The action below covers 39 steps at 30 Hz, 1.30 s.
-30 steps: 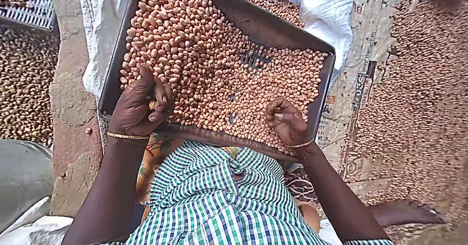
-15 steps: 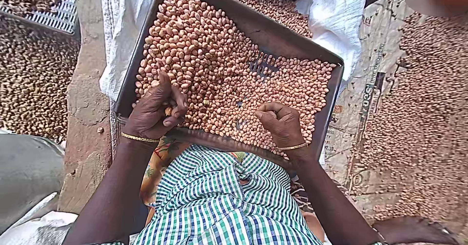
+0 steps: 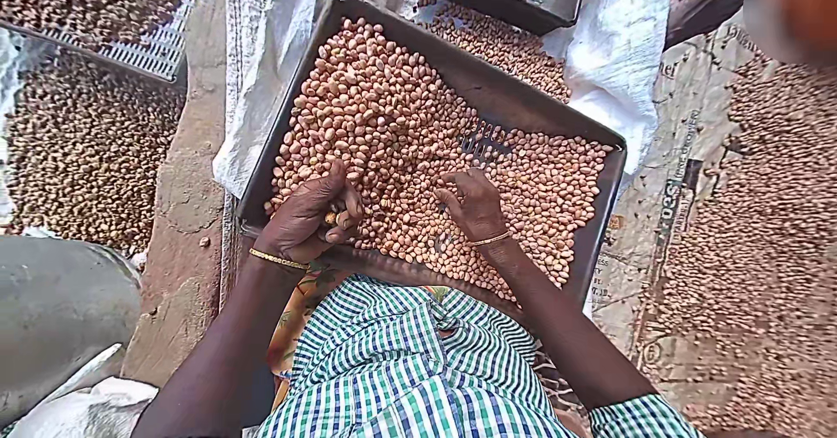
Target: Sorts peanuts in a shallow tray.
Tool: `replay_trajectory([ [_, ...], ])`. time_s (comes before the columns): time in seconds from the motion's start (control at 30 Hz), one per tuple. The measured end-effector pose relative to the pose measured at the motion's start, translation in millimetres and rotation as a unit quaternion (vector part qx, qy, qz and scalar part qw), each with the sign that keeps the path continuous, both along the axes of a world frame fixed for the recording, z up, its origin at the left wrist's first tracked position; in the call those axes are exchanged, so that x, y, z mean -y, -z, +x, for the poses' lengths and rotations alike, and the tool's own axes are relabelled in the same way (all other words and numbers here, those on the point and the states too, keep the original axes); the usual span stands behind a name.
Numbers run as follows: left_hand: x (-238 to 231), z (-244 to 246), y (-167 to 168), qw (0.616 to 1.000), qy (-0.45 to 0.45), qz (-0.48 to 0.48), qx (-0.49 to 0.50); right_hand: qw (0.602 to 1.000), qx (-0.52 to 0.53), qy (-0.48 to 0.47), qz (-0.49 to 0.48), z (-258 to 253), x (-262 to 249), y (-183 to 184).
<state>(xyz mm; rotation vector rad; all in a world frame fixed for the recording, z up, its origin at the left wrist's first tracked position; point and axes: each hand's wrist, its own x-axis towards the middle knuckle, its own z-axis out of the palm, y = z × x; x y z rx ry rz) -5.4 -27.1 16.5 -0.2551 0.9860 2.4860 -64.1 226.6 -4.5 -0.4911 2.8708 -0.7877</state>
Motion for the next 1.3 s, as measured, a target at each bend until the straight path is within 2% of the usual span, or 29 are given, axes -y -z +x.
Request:
replay_trajectory([
  [0.1, 1.8, -0.9, 1.2, 1.0, 0.005, 0.01, -0.015, 0.998, -0.053, -0.008, -0.026, -3.2, -4.1, 5.9],
  [0.2, 2.3, -1.1, 1.6, 0.999, 0.005, 0.023, -0.029, 0.99, 0.034, 0.08, -0.114, -10.6, -20.6, -2.1],
  [0.27, 2.4, 0.2, 2.3, 0.999, -0.002, 0.026, -0.025, 0.985, 0.047, 0.109, -0.128, -9.8, -26.5, -4.4],
  [0.43, 2.7, 0.0, 2.5, 0.999, -0.003, 0.019, -0.036, 0.999, -0.031, -0.021, -0.008, 1.1, -8.4, -2.4],
  [0.5, 3.0, 0.5, 2.6, 0.999, -0.006, 0.023, -0.036, 0.998, -0.024, -0.041, 0.04, 2.6, -1.8, 0.3],
  [0.57, 2.7, 0.7, 2.5, 0.999, -0.007, 0.026, -0.035, 0.998, -0.002, -0.045, 0.039, -4.4, -3.0, 0.5],
  [0.6, 2.0, 0.3, 2.4, 0.999, -0.006, 0.024, -0.035, 0.999, 0.026, -0.033, 0.0, -9.8, -7.6, -1.9],
  [0.63, 1.5, 0.0, 2.3, 0.999, -0.006, 0.024, -0.036, 0.993, 0.07, -0.008, -0.091, -14.9, -15.1, -3.6],
  [0.67, 1.9, 0.0, 2.4, 0.999, -0.005, 0.026, -0.039, 0.963, 0.125, 0.025, -0.237, -19.1, -24.5, 0.4],
  [0.7, 2.9, 0.9, 2.9, 0.999, -0.005, 0.03, -0.044, 0.89, 0.194, 0.051, -0.409, -20.7, -31.6, 4.7],
  [0.73, 4.0, 1.9, 3.7, 0.998, -0.006, 0.034, -0.049, 0.816, 0.249, 0.047, -0.52, -21.0, -38.6, 8.0],
  [0.77, 4.5, 2.2, 4.8, 0.998, -0.003, 0.037, -0.054, 0.777, 0.279, 0.028, -0.564, -20.3, -44.4, 11.1],
  [0.8, 3.9, 1.7, 4.9, 0.998, 0.0, 0.035, -0.056, 0.776, 0.286, 0.02, -0.561, -16.8, -46.5, 12.0],
  [0.83, 3.2, 0.8, 4.6, 0.998, 0.001, 0.033, -0.057, 0.809, 0.275, 0.032, -0.519, -11.5, -43.4, 9.1],
  [0.87, 2.7, 0.6, 4.2, 0.998, -0.001, 0.032, -0.056, 0.866, 0.246, 0.045, -0.432, -5.0, -37.4, 4.1],
  [0.9, 2.7, 1.3, 3.9, 0.998, -0.005, 0.03, -0.054, 0.928, 0.203, 0.042, -0.311, 2.5, -30.5, -0.4],
  [0.93, 3.1, 2.1, 4.0, 0.998, -0.009, 0.026, -0.054, 0.972, 0.147, 0.013, -0.181, 9.2, -22.7, -3.0],
  [1.0, 3.5, 3.3, 4.4, 0.998, -0.016, 0.018, -0.055, 0.997, 0.044, -0.054, -0.022, 19.9, -9.1, -3.3],
  [1.1, 2.5, 3.1, 3.3, 0.999, -0.023, 0.017, -0.044, 0.995, 0.007, -0.09, 0.032, 19.7, -4.0, -1.9],
  [1.13, 1.8, 3.1, 2.5, 0.999, -0.025, 0.019, -0.039, 0.996, 0.02, -0.087, 0.003, 14.9, -6.8, -1.7],
  [1.17, 1.3, 2.7, 2.2, 0.999, -0.023, 0.018, -0.042, 0.994, 0.049, -0.065, -0.067, 8.7, -12.1, 0.1],
  [1.2, 1.3, 2.2, 2.3, 0.999, -0.022, 0.016, -0.047, 0.977, 0.109, -0.029, -0.184, 2.8, -19.2, 2.8],
  [1.27, 2.3, 3.7, 2.0, 0.998, -0.027, 0.011, -0.054, 0.862, 0.246, 0.01, -0.443, -0.4, -30.2, 9.7],
  [1.3, 2.3, 4.7, 2.0, 0.998, -0.027, 0.012, -0.054, 0.825, 0.293, -0.001, -0.483, 2.1, -33.6, 10.6],
])
